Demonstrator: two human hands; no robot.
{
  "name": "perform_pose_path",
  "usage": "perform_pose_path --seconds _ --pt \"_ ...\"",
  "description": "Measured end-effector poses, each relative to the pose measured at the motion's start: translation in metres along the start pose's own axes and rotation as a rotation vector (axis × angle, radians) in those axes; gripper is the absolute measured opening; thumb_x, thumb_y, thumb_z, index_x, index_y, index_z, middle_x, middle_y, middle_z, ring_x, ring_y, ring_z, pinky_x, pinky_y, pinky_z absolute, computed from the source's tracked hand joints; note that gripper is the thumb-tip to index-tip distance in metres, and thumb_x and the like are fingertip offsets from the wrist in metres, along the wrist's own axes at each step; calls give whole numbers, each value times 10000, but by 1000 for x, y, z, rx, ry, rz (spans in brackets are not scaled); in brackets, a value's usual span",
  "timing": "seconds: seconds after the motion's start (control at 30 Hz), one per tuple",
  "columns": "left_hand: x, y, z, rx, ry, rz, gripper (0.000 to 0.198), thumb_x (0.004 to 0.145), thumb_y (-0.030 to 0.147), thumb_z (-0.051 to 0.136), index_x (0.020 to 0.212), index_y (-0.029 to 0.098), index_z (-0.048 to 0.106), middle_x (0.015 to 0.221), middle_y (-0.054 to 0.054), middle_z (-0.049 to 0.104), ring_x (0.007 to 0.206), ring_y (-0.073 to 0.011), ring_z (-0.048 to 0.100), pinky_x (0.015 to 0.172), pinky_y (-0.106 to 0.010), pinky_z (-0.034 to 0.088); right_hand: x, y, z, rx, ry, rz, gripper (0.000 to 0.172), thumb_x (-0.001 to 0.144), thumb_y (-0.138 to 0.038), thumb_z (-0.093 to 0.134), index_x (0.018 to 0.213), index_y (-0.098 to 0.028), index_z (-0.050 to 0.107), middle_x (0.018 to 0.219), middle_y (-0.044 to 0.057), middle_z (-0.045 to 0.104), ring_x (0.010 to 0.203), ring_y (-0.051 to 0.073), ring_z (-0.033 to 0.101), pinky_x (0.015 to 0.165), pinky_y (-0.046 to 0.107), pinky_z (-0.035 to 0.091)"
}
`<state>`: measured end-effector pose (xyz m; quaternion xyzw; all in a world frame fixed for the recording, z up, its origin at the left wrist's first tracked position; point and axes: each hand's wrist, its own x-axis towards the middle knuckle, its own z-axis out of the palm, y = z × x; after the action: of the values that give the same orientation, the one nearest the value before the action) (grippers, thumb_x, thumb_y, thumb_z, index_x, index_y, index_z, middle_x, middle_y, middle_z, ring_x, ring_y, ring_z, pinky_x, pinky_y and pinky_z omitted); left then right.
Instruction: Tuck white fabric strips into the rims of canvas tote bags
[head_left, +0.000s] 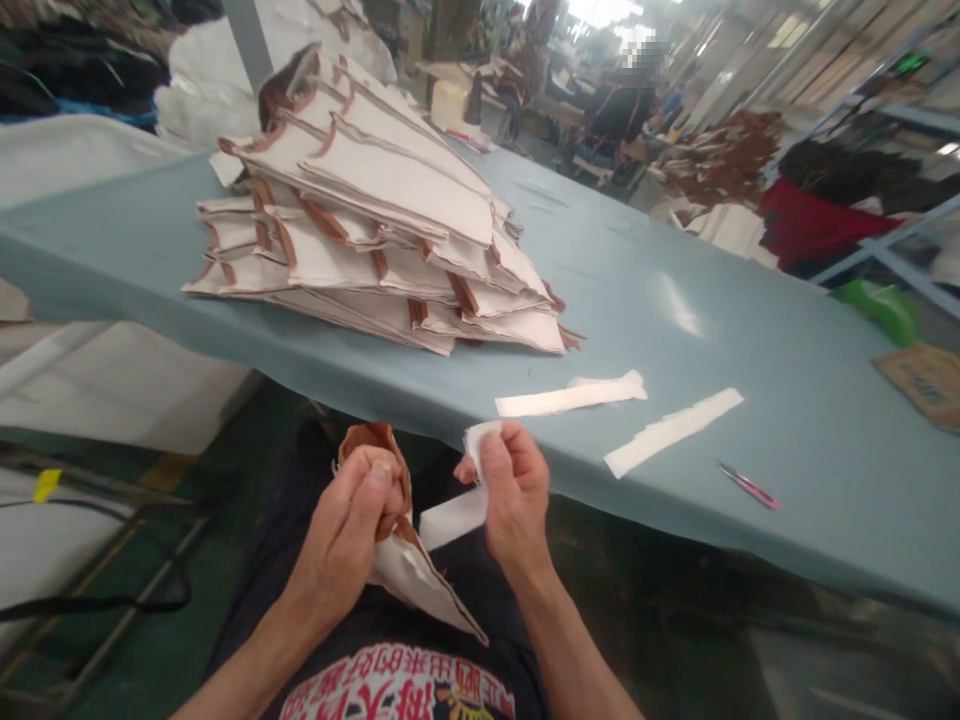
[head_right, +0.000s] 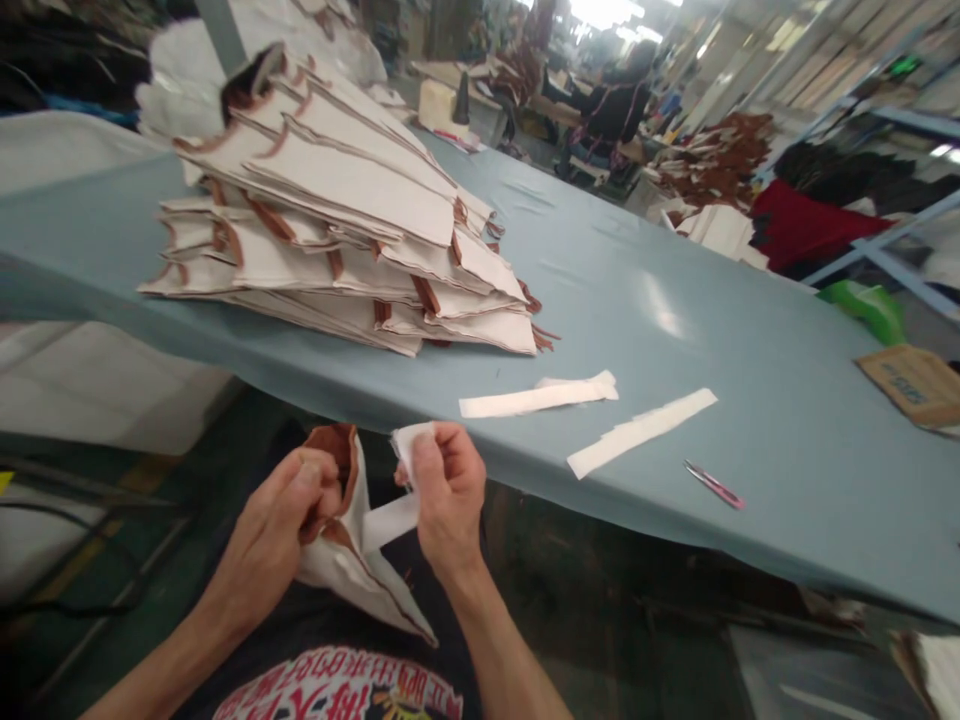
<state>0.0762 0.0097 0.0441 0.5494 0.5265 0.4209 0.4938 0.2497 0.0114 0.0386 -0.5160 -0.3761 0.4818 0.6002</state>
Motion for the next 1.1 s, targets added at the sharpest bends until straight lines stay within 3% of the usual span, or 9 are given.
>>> perform_pose_path --seconds 0.07,0.2,0.33,0.43,0.57,0.73,0.83,0.97,1.1 --pt "-3 -15 -8 41 32 -20 588 1153 694 386 753 276 495 630 58 466 552 -163 436 544 -285 431 -4 22 -1 56 -18 166 610 901 -822 840 897 -234 677 685 -50 639 613 125 548 605 252 460" --pt "-13 -46 -25 121 2 -75 692 1144 796 324 685 288 423 645 29 477 587 -182 441 574 -316 435 -28 70 12 95 -186 421 760 676 -915 937 791 -222 648 611 -64 557 521 86 408 515 239 340" --pt "-37 -70 -46 168 -54 -121 697 1158 777 292 683 284 425 612 35 454 558 -187 425 553 -316 417 -58 105 25 121 -253 604 798 666 -984 871 807 -245 603 575 -86 488 476 77 319 460 236 234" --pt "-60 -77 -63 184 -100 -134 652 1114 765 443 713 262 549 635 28 539 578 -192 511 563 -292 450 -71 117 26 116 -291 681 783 666 -957 890 818 -241 611 582 -81 501 492 78 332 466 233 227" --pt "-81 -75 -80 262 -160 -153 427 1024 623 678 841 248 767 751 3 748 676 -214 709 634 -257 557 -73 123 24 101 -342 728 752 695 -915 907 839 -230 632 598 -78 521 513 77 341 483 228 234" --pt "-87 -66 -86 428 -96 -243 451 1009 609 624 827 253 833 791 -19 850 753 -240 823 699 -253 607 -73 124 25 87 -355 725 788 690 -953 884 858 -230 619 584 -89 512 503 76 327 479 229 219" --pt "-84 -60 -85 445 -100 -287 488 1020 632 605 837 246 842 791 -29 867 736 -252 826 676 -269 603 -74 121 26 79 -362 691 822 658 -982 884 831 -231 600 578 -84 527 509 75 351 499 226 241" --pt "-75 -53 -77 397 -88 -211 464 1022 591 622 776 243 807 731 -29 834 674 -247 781 643 -275 575 -66 110 23 46 -359 627 810 677 -975 881 820 -224 611 585 -85 528 529 79 362 531 231 279" --pt "-56 -43 -66 325 -61 -127 477 1031 596 622 725 250 742 644 -11 747 593 -215 657 580 -262 515 -49 77 13 -15 -335 539 730 735 -875 922 837 -199 664 647 -72 566 590 83 393 581 232 301"
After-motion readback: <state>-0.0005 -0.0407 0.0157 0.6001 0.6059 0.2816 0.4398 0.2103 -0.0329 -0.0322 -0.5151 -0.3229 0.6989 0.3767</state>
